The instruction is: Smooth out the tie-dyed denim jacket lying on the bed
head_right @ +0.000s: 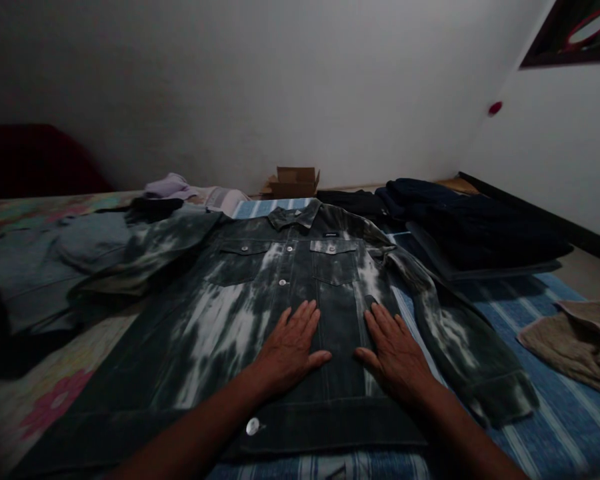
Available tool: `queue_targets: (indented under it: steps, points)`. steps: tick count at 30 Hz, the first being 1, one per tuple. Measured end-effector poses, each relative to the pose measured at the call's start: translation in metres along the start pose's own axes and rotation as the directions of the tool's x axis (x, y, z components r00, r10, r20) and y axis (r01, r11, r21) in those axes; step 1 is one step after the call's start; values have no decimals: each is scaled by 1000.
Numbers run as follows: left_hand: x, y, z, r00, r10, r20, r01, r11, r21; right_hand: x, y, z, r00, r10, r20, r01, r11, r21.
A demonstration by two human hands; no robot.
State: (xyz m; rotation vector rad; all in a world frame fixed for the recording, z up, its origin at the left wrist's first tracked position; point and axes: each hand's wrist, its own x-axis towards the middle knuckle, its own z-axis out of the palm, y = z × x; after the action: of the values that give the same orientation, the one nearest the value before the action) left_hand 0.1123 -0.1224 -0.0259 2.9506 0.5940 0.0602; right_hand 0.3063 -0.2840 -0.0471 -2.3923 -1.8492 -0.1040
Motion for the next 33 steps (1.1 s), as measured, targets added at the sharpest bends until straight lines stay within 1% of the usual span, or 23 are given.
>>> queue_targets:
  steps: [2, 4, 6, 8, 10, 12, 15, 18, 24, 27, 31, 33]
  points:
    - [-2, 3, -5, 999, -16, 33, 16, 1000, -19, -3, 3, -1, 999, 28, -22, -28, 1000, -11]
    - [-10, 9, -13, 998, -24, 64, 27, 999, -40, -8, 0, -6, 997, 42, -71, -43, 999, -14]
    - [-22, 18, -20, 997, -9, 78, 14, 998, -57, -14, -9, -11, 991, 11, -131, -13, 1000, -12]
    - [-36, 26, -23, 997, 11, 79, -6, 998, -57, -22, -26, -15, 983, -66, -171, 65, 998, -13]
    - [-50, 29, -20, 998, -4, 70, 6, 999, -32, -30, -43, -15, 970, -159, -182, 158, 987, -20]
    - [-59, 29, -13, 998, -39, 43, 40, 999, -2, -36, -57, -10, 958, -225, -176, 224, 974, -29]
    - [-65, 26, -3, 998, -59, -13, 59, 998, 12, -45, -63, 0, 960, -216, -177, 214, 976, -33]
    - [-66, 25, -1, 998, -60, -15, 60, 998, 2, -51, -57, 5, 966, -163, -200, 154, 986, -57]
    - [-66, 29, -8, 993, -109, 54, 112, 992, -57, -64, -38, 4, 964, -132, -232, 103, 986, -134]
    - [-68, 32, -13, 990, -117, 76, 125, 986, -113, -74, -27, 7, 951, -158, -267, 121, 981, -151]
    - [-72, 33, -16, 993, -99, 70, 109, 982, -154, -87, -2, 16, 928, -241, -284, 207, 968, -144]
    - [-76, 34, -17, 992, -101, 71, 112, 979, -170, -89, 5, 19, 915, -253, -314, 223, 966, -130]
